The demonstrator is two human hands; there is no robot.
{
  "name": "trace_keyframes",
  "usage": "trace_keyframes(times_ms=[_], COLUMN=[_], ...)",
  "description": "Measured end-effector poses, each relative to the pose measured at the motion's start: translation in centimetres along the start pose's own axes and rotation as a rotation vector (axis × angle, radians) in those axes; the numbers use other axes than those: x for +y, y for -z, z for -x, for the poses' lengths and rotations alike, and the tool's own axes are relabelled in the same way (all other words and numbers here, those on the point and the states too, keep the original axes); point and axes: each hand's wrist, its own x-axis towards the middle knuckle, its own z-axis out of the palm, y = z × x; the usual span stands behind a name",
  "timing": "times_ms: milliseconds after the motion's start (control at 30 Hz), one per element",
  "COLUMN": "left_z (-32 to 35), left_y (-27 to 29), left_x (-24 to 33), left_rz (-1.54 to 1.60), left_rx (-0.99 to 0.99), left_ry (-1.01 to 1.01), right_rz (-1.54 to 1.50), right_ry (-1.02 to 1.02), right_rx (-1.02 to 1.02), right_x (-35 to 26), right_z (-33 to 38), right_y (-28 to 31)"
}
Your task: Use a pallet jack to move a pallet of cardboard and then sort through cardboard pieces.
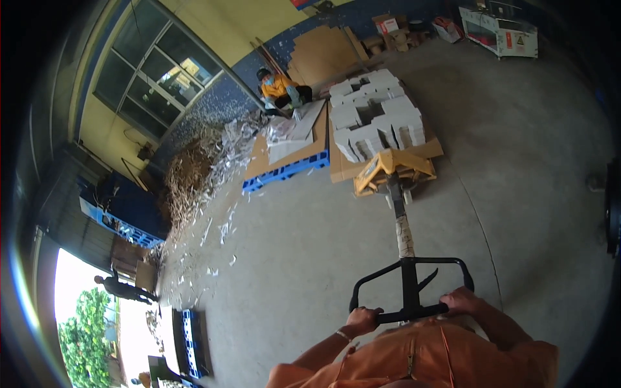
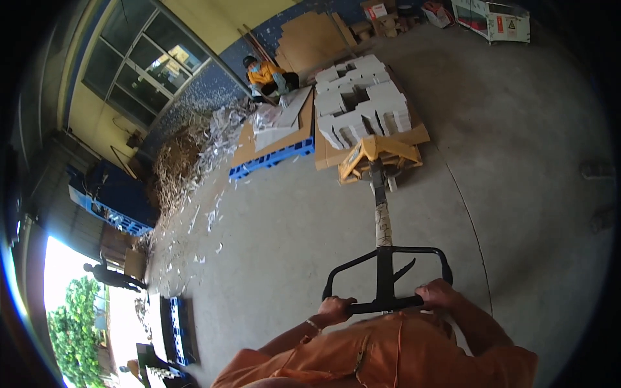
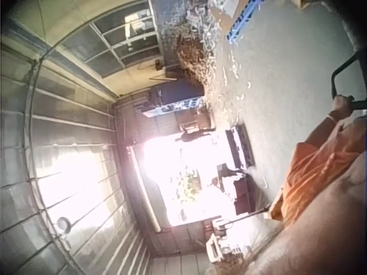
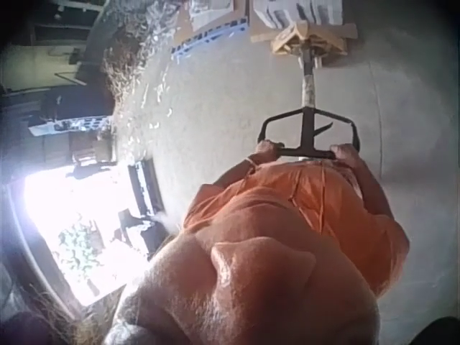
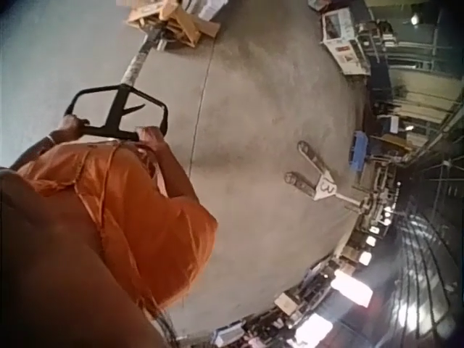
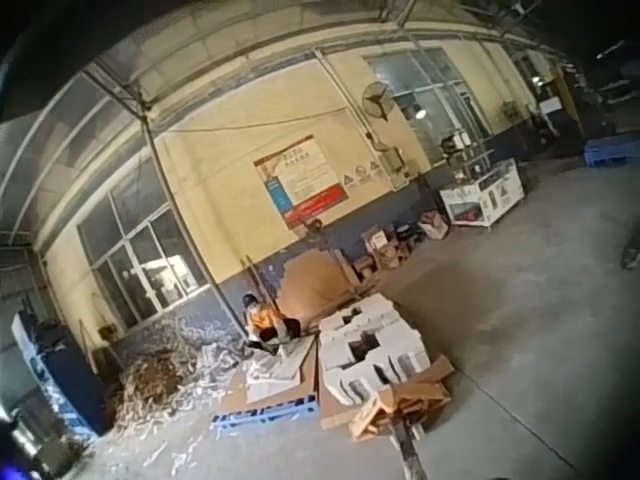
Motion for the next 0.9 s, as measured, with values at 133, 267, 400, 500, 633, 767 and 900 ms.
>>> trace_keyframes(times_ms=[133,267,400,500,633,767,900], left_z=[-0.1,-2.1,-2.6,-0.9,0.2,-0.6,0.1], left_y=[11.3,19.6,19.9,15.2,1.4,-7.3,-1.8], left_x=[0.5,0.8,0.7,0.8,-0.3,-1.5,0.0], left_rz=[-0.106,-0.054,0.012,-0.006,-0.076,-0.047,-0.04], left_rx=[0.306,0.431,0.383,0.332,0.122,-0.109,-0.022], left_ry=[-0.037,-0.089,-0.108,-0.067,0.039,0.073,0.146], right_rz=[0.081,0.074,0.068,0.049,0.057,0.073,-0.02], right_ry=[0.063,0.24,0.237,0.184,0.056,-0.096,0.055], right_rx=[0.34,0.379,0.255,0.151,-0.14,-0.278,0.019], right_x=[-3.7,-3.6,-3.1,-2.5,-0.3,1.9,-1.0], right_z=[-0.6,-2.8,-3.4,-2.3,-0.8,-1.4,-0.2], right_y=[12.5,21.3,22.1,17.0,2.6,-6.5,-0.4])
